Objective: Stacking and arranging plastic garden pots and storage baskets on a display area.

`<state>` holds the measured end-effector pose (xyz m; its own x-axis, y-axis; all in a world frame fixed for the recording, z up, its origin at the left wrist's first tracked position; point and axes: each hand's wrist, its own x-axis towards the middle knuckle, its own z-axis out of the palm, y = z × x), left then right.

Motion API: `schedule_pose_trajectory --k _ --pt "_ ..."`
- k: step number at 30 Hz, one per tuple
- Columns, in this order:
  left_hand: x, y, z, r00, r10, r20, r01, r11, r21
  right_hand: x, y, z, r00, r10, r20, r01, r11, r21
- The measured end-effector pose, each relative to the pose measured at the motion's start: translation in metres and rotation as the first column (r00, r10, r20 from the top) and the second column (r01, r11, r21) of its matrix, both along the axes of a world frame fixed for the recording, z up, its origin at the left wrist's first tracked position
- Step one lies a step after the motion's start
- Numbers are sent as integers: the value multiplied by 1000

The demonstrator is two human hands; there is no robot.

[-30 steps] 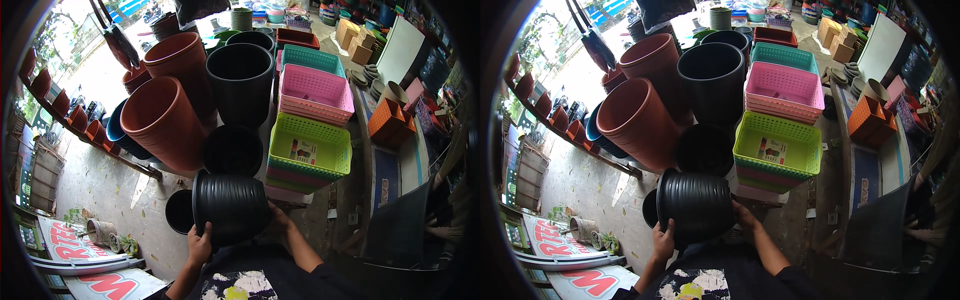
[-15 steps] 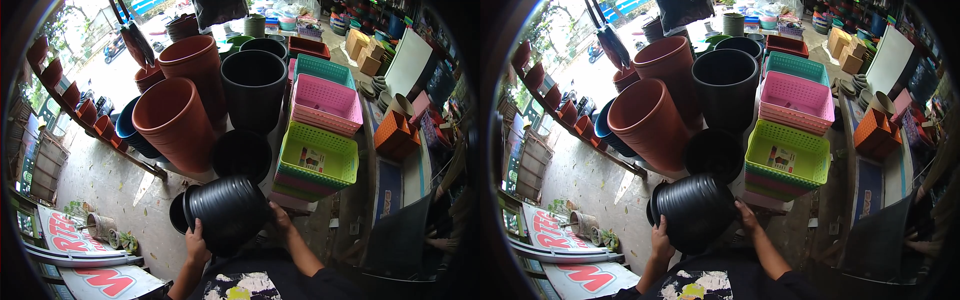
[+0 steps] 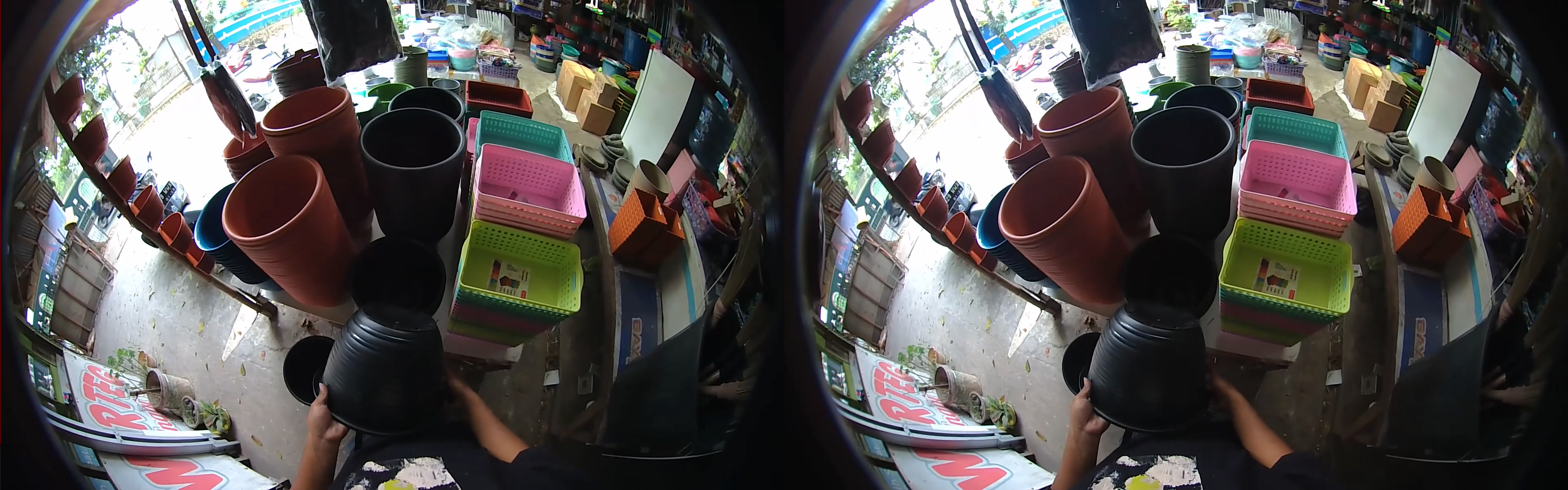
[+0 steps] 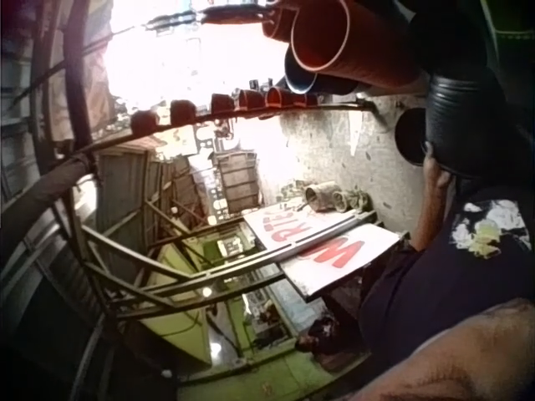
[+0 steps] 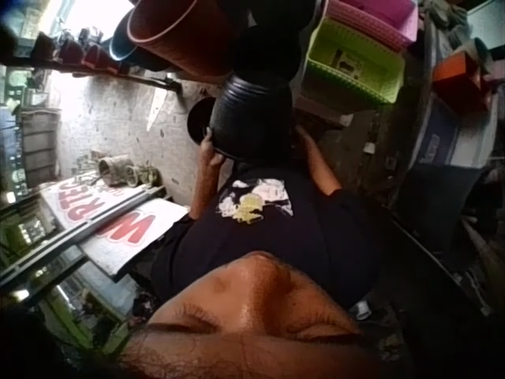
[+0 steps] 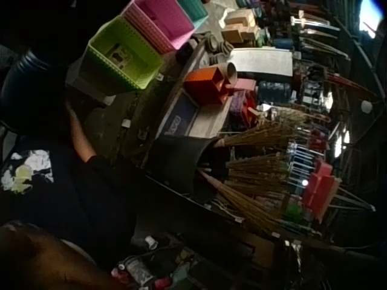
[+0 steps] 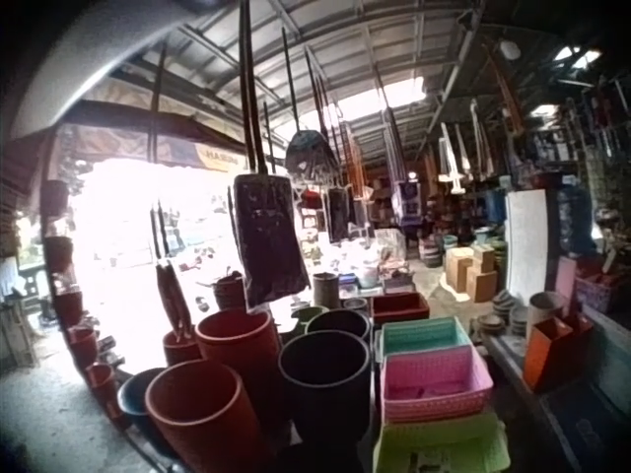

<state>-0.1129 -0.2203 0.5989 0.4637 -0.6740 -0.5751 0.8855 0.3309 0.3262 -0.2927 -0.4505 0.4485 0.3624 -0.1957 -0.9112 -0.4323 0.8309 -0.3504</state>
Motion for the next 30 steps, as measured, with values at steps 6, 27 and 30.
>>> schedule_pose_trajectory --k 6,27,30 --pt "10 -6 -15 989 -95 111 92 995 33 -29 6 -129 945 228 234 -214 973 -81" --pt "23 4 -130 994 -110 -23 107 988 -109 12 6 91 982 108 156 134 189 -973" --pt "31 1 -145 995 -54 87 48 997 61 11 8 122 881 371 295 155 362 -919"
